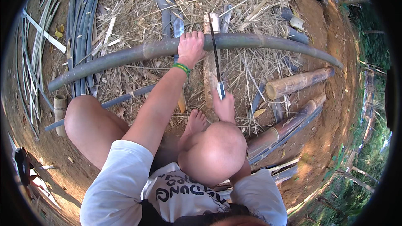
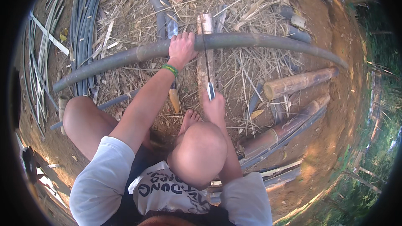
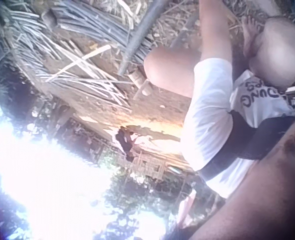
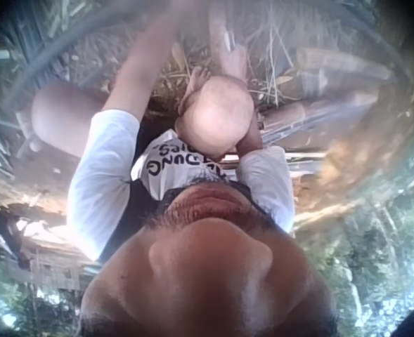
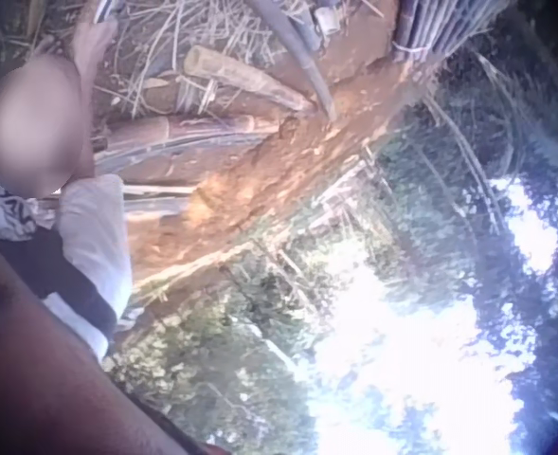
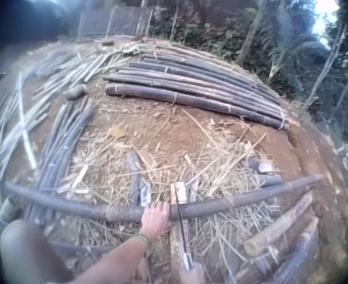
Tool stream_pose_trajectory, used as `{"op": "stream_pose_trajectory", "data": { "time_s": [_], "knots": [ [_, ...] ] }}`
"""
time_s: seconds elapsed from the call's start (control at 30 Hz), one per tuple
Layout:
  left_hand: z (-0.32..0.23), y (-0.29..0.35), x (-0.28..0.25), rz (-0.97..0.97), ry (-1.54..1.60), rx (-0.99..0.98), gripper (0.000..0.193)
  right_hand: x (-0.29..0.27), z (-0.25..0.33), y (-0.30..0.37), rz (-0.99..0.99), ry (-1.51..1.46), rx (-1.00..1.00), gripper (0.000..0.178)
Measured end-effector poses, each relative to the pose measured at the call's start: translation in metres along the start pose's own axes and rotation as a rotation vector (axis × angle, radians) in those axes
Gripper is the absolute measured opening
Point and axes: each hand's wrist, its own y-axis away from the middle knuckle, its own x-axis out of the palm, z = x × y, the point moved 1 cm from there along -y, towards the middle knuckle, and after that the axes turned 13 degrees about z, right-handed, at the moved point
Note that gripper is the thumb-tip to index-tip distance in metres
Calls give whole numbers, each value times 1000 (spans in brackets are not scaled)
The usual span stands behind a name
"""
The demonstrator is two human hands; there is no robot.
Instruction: The person saws a bamboo pole using a hand saw while sitting on the ground, then picks up the cut sections.
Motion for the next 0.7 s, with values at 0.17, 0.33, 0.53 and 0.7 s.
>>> {"op": "stream_pose_trajectory", "data": {
  "time_s": [0.17,0.33,0.53,0.7],
  "knots": [
    [-7,0,5,-86,35,25,48,-6,31,-60,-82,-19,-137,45],
    [0,3,13,-127,9,7,51,1,-46,39,-8,-92,2,44],
    [-9,10,19,-118,-19,15,55,-5,-4,-7,-35,-6,-81,49],
    [-4,1,17,-142,-4,-25,54,-6,59,-104,-38,-33,-121,51]
  ]
}}
